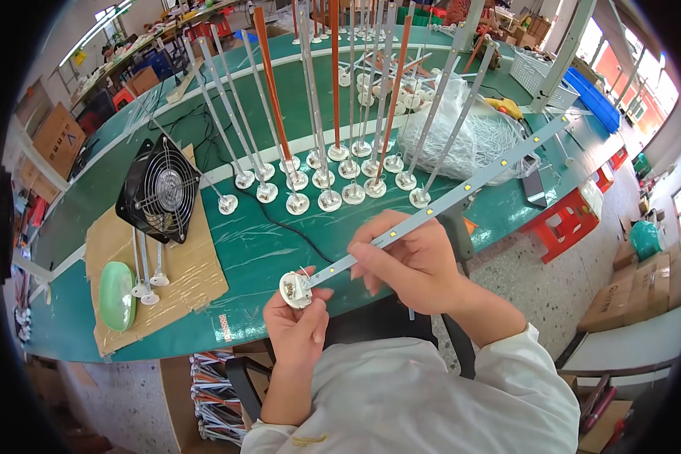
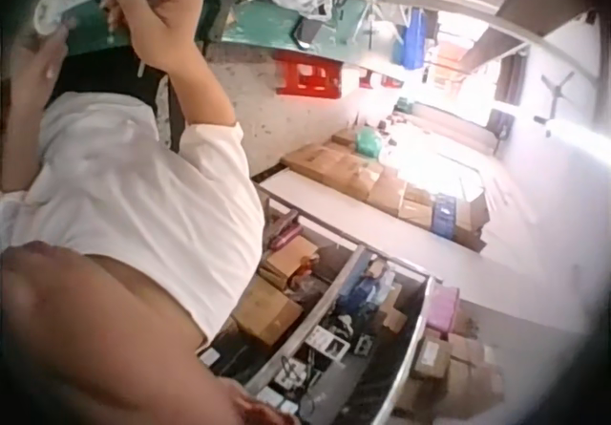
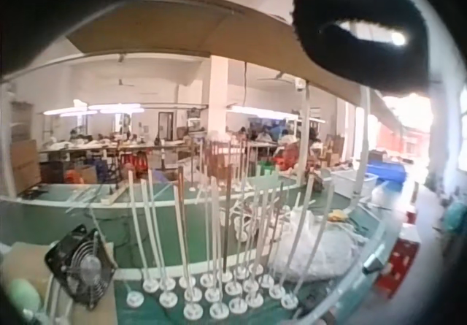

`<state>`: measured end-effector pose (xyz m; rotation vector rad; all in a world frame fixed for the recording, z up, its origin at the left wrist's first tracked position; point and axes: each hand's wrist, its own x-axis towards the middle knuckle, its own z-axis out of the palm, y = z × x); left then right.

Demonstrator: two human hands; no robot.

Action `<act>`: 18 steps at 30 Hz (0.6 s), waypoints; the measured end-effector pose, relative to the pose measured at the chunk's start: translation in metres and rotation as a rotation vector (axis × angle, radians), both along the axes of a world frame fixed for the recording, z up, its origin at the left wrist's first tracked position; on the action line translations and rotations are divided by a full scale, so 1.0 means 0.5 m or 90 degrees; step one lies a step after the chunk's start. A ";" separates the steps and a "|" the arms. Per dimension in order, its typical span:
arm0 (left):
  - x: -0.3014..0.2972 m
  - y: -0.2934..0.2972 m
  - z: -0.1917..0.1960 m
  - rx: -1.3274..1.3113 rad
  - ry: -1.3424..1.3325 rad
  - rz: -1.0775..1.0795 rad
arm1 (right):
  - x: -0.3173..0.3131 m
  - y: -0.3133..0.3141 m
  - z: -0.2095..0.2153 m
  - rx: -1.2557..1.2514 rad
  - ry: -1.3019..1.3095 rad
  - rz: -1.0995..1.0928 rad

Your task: The person assembles lights by inserting light strips into circular plastic bases, applying glue with a hot glue gun to secure them, and placing the assembled units upright on the table.

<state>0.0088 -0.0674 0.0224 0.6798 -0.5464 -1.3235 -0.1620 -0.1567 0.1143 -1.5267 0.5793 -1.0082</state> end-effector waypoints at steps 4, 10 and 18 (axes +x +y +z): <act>-0.004 0.003 0.001 0.020 0.012 0.042 | -0.001 0.009 0.007 -0.027 0.014 -0.009; 0.041 0.037 -0.019 0.069 -0.064 0.166 | -0.014 0.005 0.024 -0.009 -0.020 -0.041; 0.254 0.187 -0.036 -0.114 -0.203 0.581 | -0.004 -0.050 0.009 -0.016 0.005 -0.112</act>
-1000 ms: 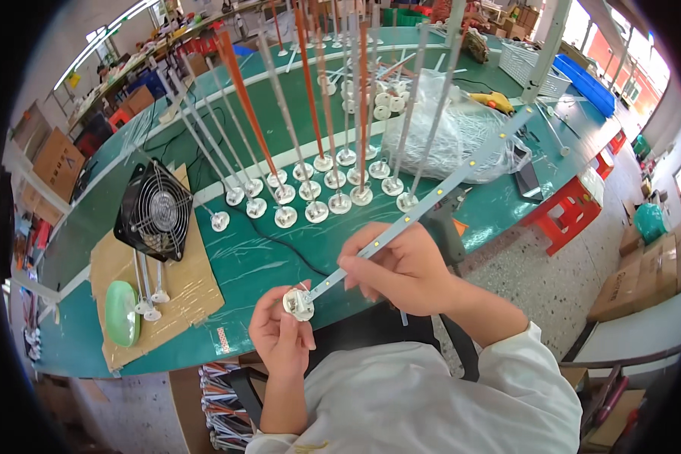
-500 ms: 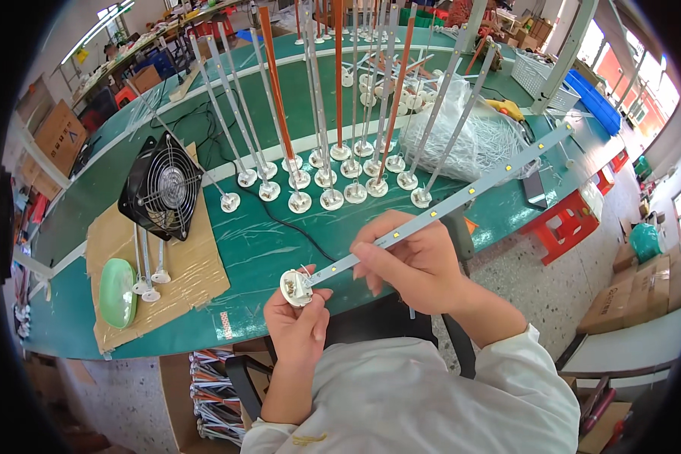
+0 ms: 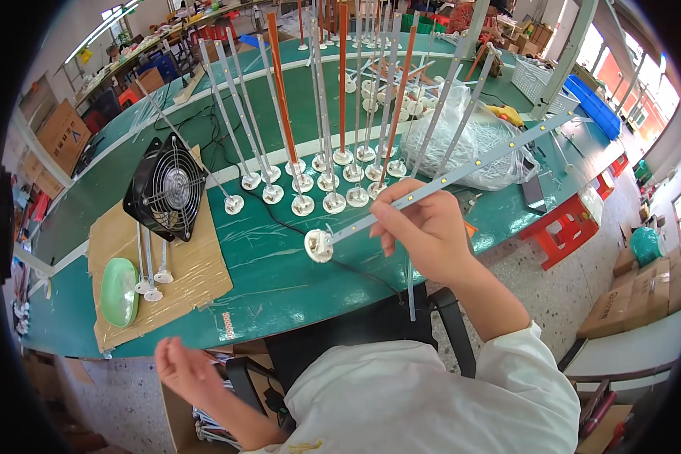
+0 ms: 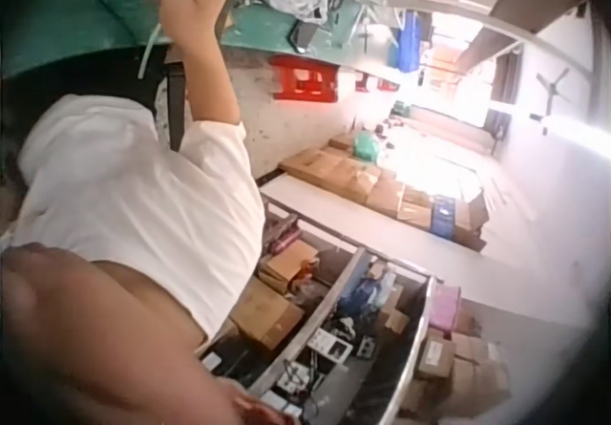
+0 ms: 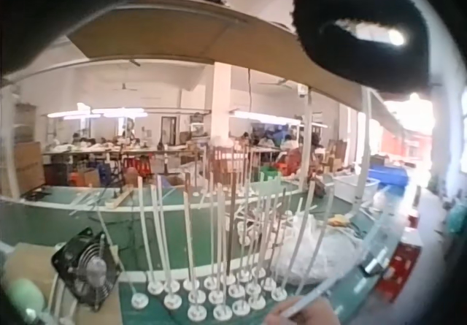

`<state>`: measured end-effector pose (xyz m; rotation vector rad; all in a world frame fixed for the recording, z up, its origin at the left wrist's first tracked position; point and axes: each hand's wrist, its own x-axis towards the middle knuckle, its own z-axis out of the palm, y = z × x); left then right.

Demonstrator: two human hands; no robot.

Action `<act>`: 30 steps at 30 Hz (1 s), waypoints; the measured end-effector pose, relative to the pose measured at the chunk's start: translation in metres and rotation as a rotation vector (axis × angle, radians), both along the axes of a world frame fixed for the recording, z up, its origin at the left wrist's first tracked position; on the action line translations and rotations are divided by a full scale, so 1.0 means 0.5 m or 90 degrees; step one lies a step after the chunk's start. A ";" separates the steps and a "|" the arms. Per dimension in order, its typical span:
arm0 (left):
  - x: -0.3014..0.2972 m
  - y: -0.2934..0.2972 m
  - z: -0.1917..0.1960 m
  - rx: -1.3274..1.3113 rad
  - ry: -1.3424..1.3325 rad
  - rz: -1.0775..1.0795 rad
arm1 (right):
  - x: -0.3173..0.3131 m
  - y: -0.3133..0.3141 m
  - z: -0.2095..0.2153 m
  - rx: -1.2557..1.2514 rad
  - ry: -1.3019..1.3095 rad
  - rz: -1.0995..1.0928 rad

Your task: The person assembles lights by inserting light strips into circular plastic bases, applying glue with a hot glue gun to secure them, and placing the assembled units upright on the table.

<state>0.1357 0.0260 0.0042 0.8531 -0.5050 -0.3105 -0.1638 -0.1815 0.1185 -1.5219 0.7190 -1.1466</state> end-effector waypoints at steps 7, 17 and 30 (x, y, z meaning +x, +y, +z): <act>0.097 0.093 -0.014 0.195 -0.062 0.324 | 0.021 -0.043 -0.025 -0.179 0.363 -0.101; 0.185 0.173 -0.091 0.449 -0.228 0.459 | 0.053 -0.080 -0.029 -0.214 0.411 -0.103; 0.105 0.106 -0.018 0.457 -0.355 0.472 | 0.309 -0.032 -0.006 -0.364 0.394 0.061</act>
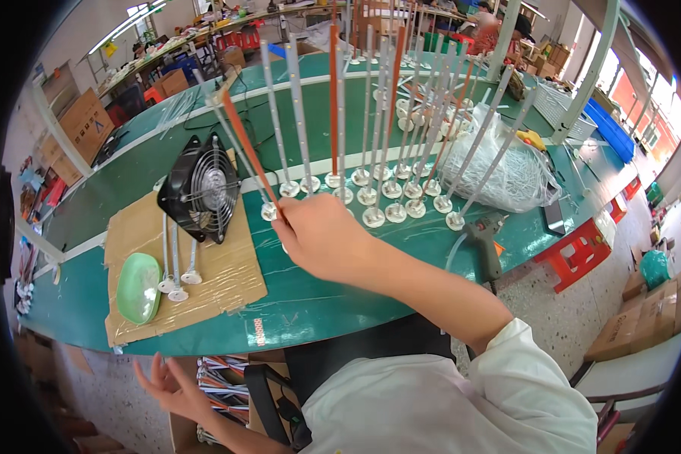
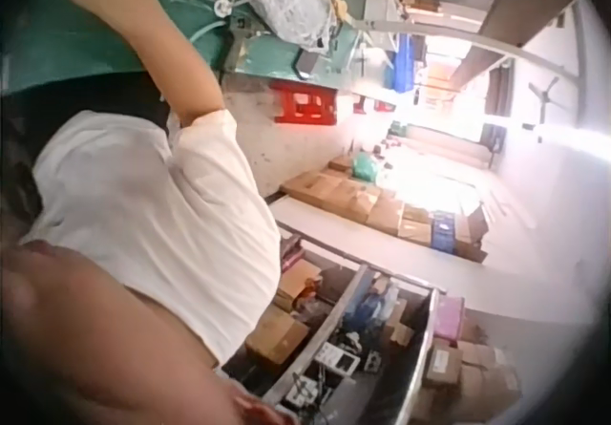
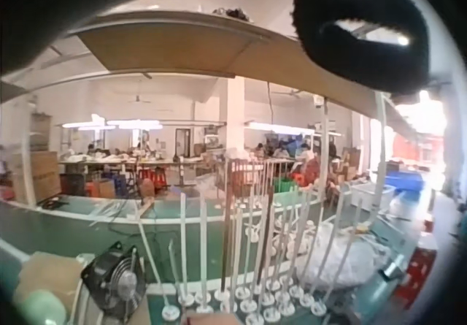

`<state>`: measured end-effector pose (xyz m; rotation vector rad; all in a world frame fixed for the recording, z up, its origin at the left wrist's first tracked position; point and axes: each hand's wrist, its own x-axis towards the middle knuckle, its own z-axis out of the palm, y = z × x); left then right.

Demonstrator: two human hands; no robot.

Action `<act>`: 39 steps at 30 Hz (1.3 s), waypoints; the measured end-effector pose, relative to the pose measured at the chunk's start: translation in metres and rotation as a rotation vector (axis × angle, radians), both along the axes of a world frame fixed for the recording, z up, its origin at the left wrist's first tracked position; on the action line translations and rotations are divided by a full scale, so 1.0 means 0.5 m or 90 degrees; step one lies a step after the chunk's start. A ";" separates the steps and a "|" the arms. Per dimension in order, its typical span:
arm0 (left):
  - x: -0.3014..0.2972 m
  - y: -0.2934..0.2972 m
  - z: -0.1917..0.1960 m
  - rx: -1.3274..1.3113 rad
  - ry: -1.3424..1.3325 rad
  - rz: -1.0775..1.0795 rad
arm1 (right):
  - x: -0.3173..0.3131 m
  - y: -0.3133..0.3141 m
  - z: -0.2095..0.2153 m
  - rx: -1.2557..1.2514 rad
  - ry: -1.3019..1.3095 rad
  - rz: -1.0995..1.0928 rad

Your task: The person assembles lights by inserting light strips into circular plastic bases, applying glue with a hot glue gun to secure them, and placing the assembled units upright on the table.

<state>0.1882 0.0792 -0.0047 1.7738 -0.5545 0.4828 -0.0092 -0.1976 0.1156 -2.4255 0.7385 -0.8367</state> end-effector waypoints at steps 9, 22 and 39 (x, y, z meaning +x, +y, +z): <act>-0.030 0.005 0.005 -0.049 0.019 -0.156 | 0.094 -0.066 -0.032 -0.031 0.016 -0.023; -0.055 -0.019 0.029 -0.030 0.026 -0.159 | -0.012 0.056 0.039 -0.114 0.061 0.012; -0.107 -0.434 0.141 0.409 -0.476 -0.540 | -0.459 0.120 -0.082 0.018 -0.336 -0.457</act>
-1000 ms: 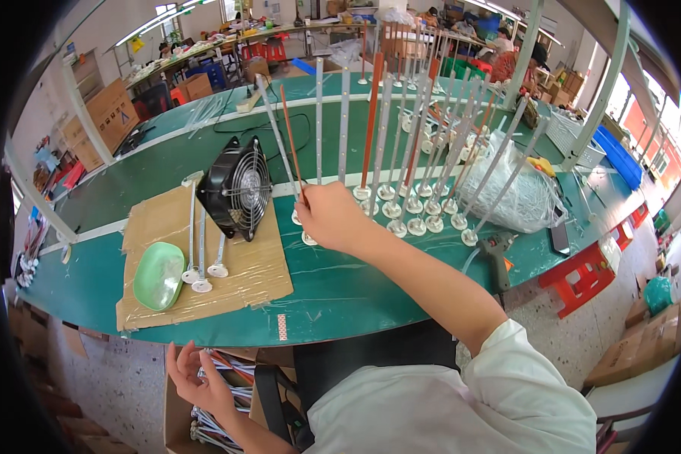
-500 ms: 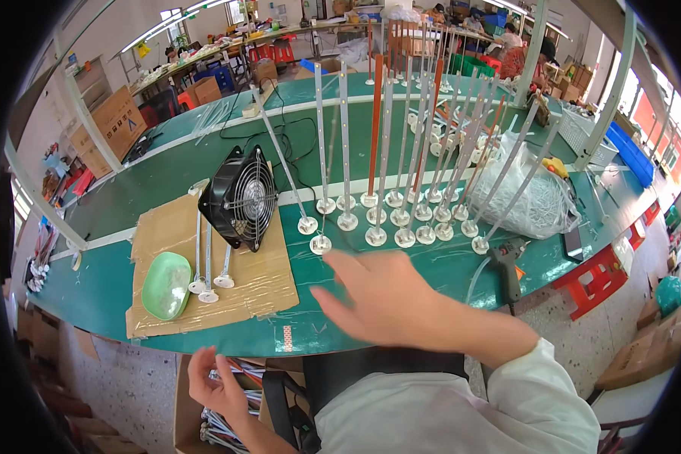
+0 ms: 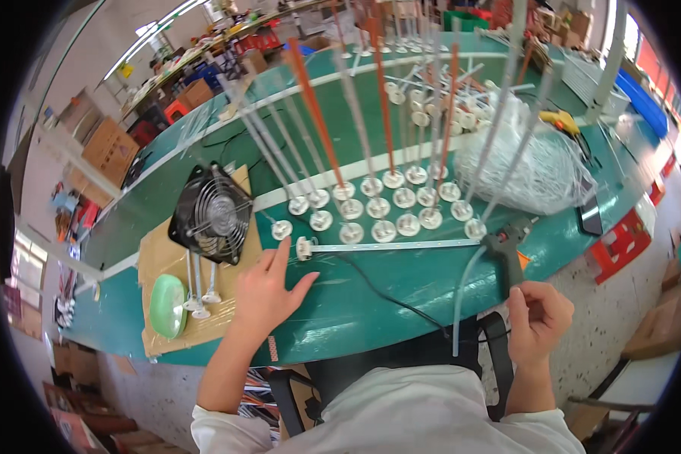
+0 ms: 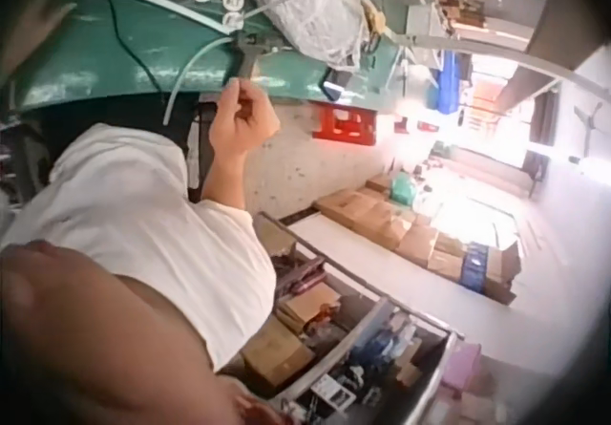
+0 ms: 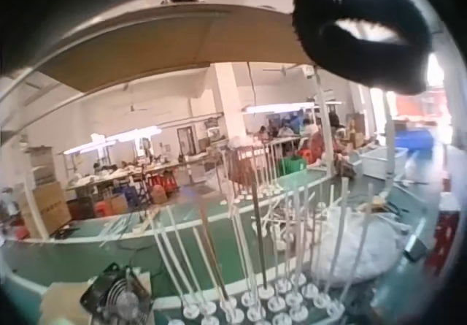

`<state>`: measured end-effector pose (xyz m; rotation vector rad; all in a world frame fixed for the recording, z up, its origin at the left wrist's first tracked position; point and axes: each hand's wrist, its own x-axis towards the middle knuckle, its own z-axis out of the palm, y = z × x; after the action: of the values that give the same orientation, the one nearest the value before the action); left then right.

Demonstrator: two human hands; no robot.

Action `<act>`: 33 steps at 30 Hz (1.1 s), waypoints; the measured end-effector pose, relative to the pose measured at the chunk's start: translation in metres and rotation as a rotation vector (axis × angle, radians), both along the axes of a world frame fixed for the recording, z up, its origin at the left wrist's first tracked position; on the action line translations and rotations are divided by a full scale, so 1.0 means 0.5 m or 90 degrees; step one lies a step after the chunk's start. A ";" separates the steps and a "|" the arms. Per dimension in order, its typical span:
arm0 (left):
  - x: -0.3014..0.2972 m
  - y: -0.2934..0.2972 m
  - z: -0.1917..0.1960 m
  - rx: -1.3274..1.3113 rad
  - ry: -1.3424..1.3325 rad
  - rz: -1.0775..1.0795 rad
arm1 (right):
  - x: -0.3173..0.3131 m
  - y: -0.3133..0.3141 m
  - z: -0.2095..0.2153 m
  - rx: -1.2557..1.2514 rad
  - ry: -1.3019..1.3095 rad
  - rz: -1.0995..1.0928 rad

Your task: The person assembles lights by inserting light strips into circular plastic bases, applying glue with a hot glue gun to secure them, and placing the assembled units upright on the table.

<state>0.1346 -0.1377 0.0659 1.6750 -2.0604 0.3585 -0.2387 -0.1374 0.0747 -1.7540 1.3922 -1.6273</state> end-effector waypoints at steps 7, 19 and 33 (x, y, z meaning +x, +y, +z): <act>-0.012 -0.021 0.000 -0.002 0.013 -0.028 | -0.022 -0.071 0.024 0.066 0.244 0.104; -0.157 0.104 -0.057 0.066 -0.087 -0.730 | 0.114 -0.211 -0.009 0.022 0.783 0.219; -0.158 0.115 -0.172 0.101 -0.123 -0.803 | 0.155 -0.195 0.034 0.066 0.770 0.197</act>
<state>0.0558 -0.0803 -0.0199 0.1494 -2.8394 -0.0889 -0.1613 -0.2348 0.0916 -2.8366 1.4075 -0.2048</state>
